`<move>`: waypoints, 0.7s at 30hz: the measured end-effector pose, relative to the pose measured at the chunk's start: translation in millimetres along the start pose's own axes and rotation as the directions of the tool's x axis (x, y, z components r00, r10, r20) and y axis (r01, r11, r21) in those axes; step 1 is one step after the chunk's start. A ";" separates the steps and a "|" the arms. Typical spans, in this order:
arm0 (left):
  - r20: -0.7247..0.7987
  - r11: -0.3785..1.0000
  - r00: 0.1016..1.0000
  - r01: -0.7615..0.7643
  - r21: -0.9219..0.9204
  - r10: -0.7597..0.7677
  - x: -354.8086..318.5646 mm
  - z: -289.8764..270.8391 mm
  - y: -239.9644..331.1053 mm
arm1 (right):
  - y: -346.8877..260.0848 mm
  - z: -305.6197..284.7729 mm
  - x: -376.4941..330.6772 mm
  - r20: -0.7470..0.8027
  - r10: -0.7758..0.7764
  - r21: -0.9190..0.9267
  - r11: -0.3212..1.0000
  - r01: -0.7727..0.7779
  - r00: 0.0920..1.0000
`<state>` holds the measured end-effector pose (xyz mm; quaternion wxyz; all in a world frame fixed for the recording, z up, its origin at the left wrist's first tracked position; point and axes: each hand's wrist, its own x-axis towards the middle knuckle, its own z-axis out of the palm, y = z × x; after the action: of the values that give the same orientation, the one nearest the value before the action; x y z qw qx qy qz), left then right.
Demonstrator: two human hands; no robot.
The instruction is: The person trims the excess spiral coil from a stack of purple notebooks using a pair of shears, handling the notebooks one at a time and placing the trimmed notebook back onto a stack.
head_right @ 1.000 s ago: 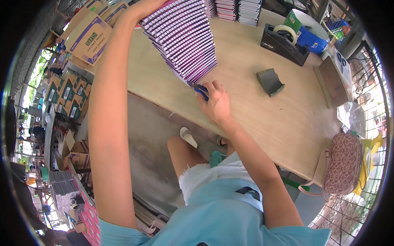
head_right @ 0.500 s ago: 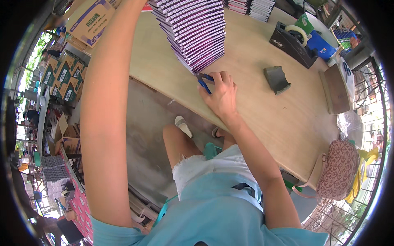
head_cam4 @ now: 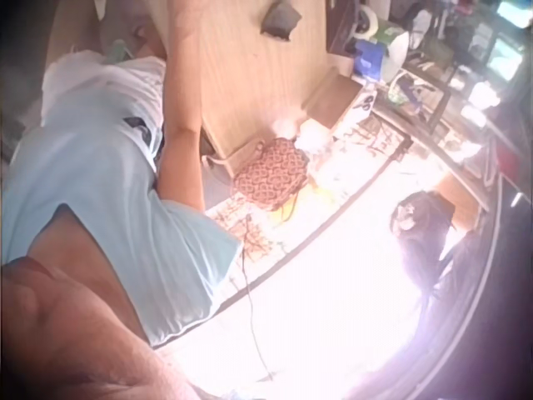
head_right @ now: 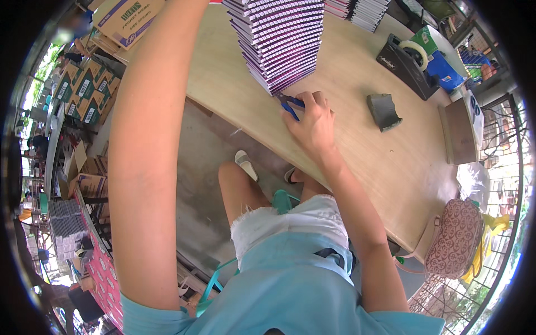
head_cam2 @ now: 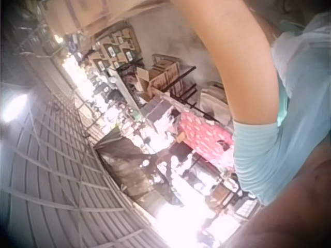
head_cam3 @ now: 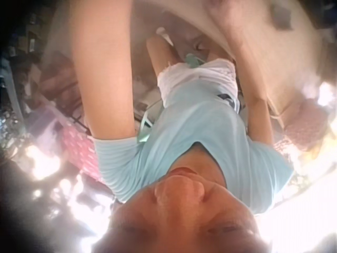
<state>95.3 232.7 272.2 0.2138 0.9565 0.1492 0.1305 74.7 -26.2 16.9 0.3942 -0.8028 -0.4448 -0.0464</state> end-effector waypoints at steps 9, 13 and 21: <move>0.111 0.993 0.993 -0.030 -0.113 0.043 3.8 -1.2 -5.9 | 0.3 -2.9 10.6 0.085 -0.025 0.107 0.994 0.016 0.996; 0.122 0.986 0.992 0.056 -0.154 -0.037 -2.4 2.0 -3.8 | -4.2 -34.0 64.3 0.684 0.398 0.078 0.794 -0.603 0.612; 0.119 0.994 0.993 -0.008 -0.110 0.021 -1.8 -2.9 -0.8 | 0.7 4.8 -6.9 -0.050 -0.098 -0.150 0.985 0.089 0.994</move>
<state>92.5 233.8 274.1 0.2736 0.9505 0.1218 0.0824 69.7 -27.8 10.3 0.3435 -0.8064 -0.4660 -0.1204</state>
